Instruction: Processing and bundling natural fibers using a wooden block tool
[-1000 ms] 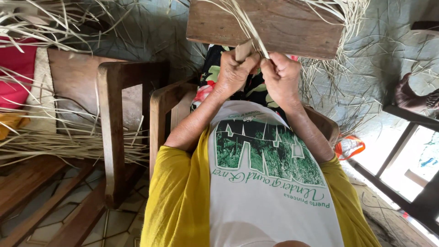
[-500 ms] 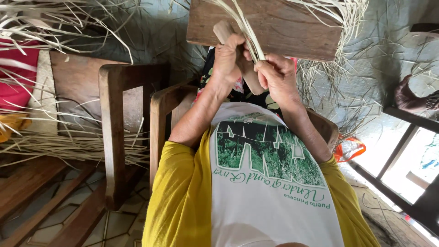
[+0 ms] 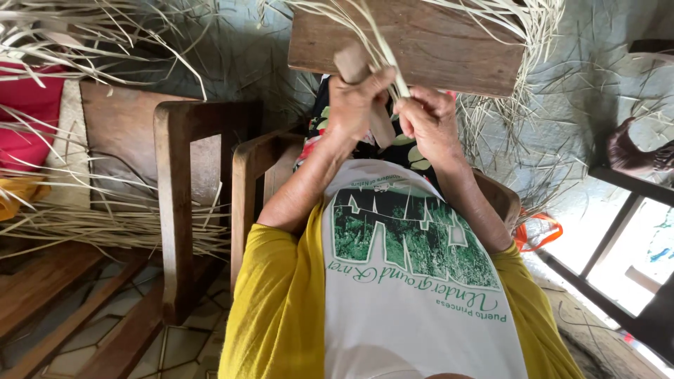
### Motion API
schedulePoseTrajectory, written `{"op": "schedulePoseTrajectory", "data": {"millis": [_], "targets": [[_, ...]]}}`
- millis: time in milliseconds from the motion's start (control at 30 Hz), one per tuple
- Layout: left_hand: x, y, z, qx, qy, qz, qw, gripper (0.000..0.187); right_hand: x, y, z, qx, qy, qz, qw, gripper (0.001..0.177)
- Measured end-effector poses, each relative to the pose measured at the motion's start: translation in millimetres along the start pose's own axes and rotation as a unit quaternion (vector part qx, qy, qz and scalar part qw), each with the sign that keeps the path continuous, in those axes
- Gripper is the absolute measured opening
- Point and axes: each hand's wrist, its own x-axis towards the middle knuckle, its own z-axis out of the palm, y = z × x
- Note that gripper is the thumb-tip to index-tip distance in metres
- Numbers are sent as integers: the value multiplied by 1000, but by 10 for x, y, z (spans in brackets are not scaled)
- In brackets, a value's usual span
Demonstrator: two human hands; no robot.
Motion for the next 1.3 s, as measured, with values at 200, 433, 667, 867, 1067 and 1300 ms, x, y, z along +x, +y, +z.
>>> {"op": "schedulePoseTrajectory", "data": {"millis": [200, 433, 667, 867, 1067, 1300], "targets": [[55, 235, 44, -58, 92, -68, 992, 20, -37, -288, 44, -27, 5, 120, 992, 20], [-156, -233, 253, 165, 143, 73, 973, 16, 25, -9, -10, -155, -1, 141, 978, 13], [46, -511, -221, -77, 63, -133, 986, 15, 113, -45, 171, -92, 59, -13, 994, 25], [-95, 170, 436, -52, 3, -96, 994, 21, 169, -292, 66, -66, 53, 2, 996, 27], [295, 494, 154, 107, 203, -11, 973, 20, -87, -280, -284, 196, -61, 14, 979, 19], [796, 1556, -752, 65, 295, 269, 915, 22, -319, -89, -1040, 257, -65, -110, 958, 14]]}}
